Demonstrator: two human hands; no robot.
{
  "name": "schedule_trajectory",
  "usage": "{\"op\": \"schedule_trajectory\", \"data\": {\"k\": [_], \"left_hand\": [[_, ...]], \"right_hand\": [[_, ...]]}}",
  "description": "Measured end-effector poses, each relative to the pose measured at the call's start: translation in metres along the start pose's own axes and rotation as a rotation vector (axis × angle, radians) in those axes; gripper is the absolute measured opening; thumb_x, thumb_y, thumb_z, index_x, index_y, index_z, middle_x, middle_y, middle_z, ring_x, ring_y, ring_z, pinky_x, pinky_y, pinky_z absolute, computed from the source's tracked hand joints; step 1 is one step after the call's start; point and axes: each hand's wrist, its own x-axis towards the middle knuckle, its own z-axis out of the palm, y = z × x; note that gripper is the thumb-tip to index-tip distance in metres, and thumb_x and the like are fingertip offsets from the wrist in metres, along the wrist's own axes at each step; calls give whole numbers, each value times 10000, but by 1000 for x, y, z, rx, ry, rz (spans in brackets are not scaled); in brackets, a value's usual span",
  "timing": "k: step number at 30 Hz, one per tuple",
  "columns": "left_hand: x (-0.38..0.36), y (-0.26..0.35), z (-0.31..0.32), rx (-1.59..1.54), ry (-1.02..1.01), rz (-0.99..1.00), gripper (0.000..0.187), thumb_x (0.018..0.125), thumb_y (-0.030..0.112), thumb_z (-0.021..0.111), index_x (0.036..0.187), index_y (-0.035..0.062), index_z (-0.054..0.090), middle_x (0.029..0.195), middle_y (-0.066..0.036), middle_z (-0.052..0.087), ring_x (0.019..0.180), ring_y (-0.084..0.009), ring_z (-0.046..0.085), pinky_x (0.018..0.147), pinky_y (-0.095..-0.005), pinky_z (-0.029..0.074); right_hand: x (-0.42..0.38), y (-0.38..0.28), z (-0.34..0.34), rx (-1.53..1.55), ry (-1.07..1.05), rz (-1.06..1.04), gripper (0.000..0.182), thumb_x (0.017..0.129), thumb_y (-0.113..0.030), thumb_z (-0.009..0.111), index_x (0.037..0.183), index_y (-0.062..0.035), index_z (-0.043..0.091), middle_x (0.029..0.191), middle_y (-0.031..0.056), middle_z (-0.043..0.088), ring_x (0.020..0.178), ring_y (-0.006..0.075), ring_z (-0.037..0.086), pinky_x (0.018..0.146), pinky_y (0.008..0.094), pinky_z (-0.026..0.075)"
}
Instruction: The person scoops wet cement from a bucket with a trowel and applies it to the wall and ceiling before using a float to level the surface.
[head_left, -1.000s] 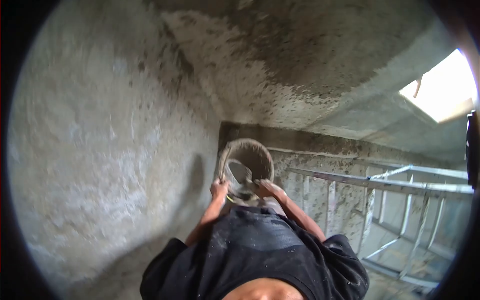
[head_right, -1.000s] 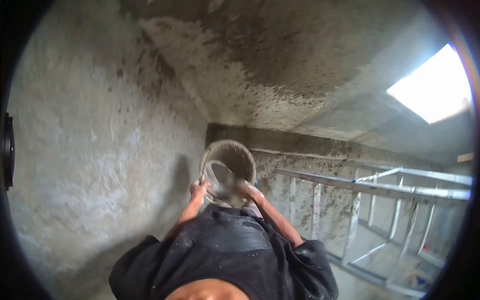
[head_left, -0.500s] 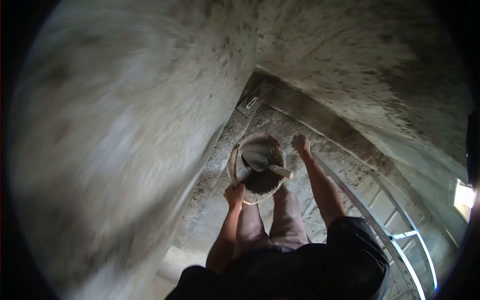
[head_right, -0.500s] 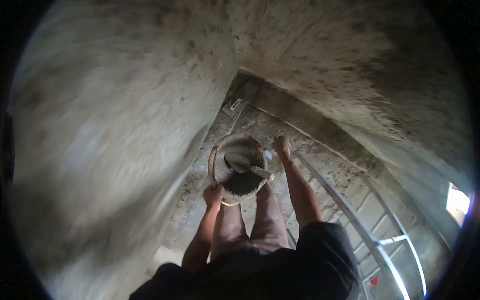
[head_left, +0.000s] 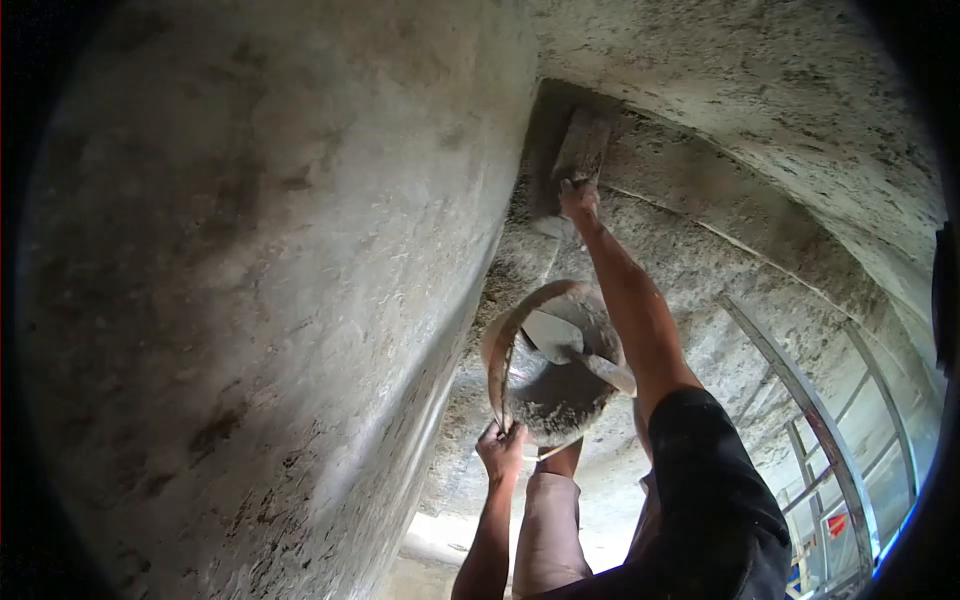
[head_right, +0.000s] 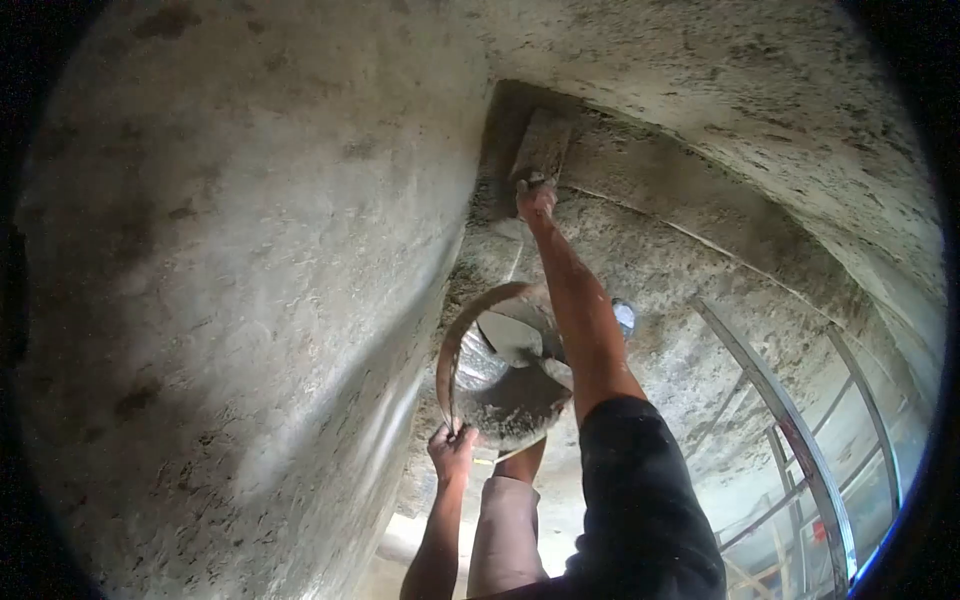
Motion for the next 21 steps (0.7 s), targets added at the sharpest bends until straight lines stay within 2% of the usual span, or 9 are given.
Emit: {"op": "schedule_trajectory", "data": {"k": [4,6,9,11,13,15,17,20,21], "left_hand": [[35,-19,15,-49,-56,27,126,721,110,668,731,26,574,664,29,525,604,-52,457,534,-223,369],[60,-29,27,-71,-66,34,141,729,118,646,755,-13,600,671,4,566,610,-70,486,569,-246,405],[88,-6,51,-163,-176,54,108,730,98,630,773,3,601,690,0,563,632,-73,488,560,-259,405],[109,6,75,-243,-204,-9,122,730,98,631,818,17,607,707,3,562,629,-80,504,554,-257,416],[119,28,105,-320,-202,-15,169,725,105,638,875,36,604,734,3,568,639,-102,531,558,-268,432],[140,41,133,-376,-219,-24,205,718,117,646,908,56,601,759,0,573,660,-123,548,576,-285,441],[156,66,161,-467,-252,-49,207,708,162,655,894,91,597,800,-4,577,679,-139,544,604,-313,433],[172,70,161,-470,-195,-64,172,689,176,626,830,151,530,701,13,496,601,-137,490,545,-294,391],[173,69,157,-494,-206,-76,161,690,161,610,825,147,523,725,3,498,615,-142,505,515,-285,390]], "right_hand": [[-26,99,-82,-119,41,-65,714,788,-392,592,1338,-34,311,1204,214,505,1055,349,526,839,431,445],[-63,158,-137,-178,242,-262,563,780,-382,594,1190,-15,475,985,238,594,926,385,569,770,423,463],[-115,220,-224,-242,42,90,593,748,-413,623,1165,-7,508,1071,246,561,1018,389,528,843,428,438],[-153,282,-246,-228,215,106,631,737,-441,627,1173,-1,501,1103,239,551,1045,389,515,867,447,423],[-196,298,-275,-241,86,311,635,744,-439,619,1189,-8,483,1140,257,521,1081,400,486,893,462,399],[-230,368,-260,-340,424,72,560,740,-456,611,1113,-41,549,987,233,582,853,424,558,733,452,461],[-272,420,-249,-1064,648,-368,520,811,-321,544,1258,-72,450,995,249,592,812,386,590,629,458,469],[-320,477,-244,-1811,778,-617,542,849,-137,449,1357,-32,292,936,228,631,765,312,631,564,400,465],[-338,474,-251,-1887,577,-689,488,850,-254,497,1294,-72,414,1120,286,530,818,370,620,597,485,444]]}}
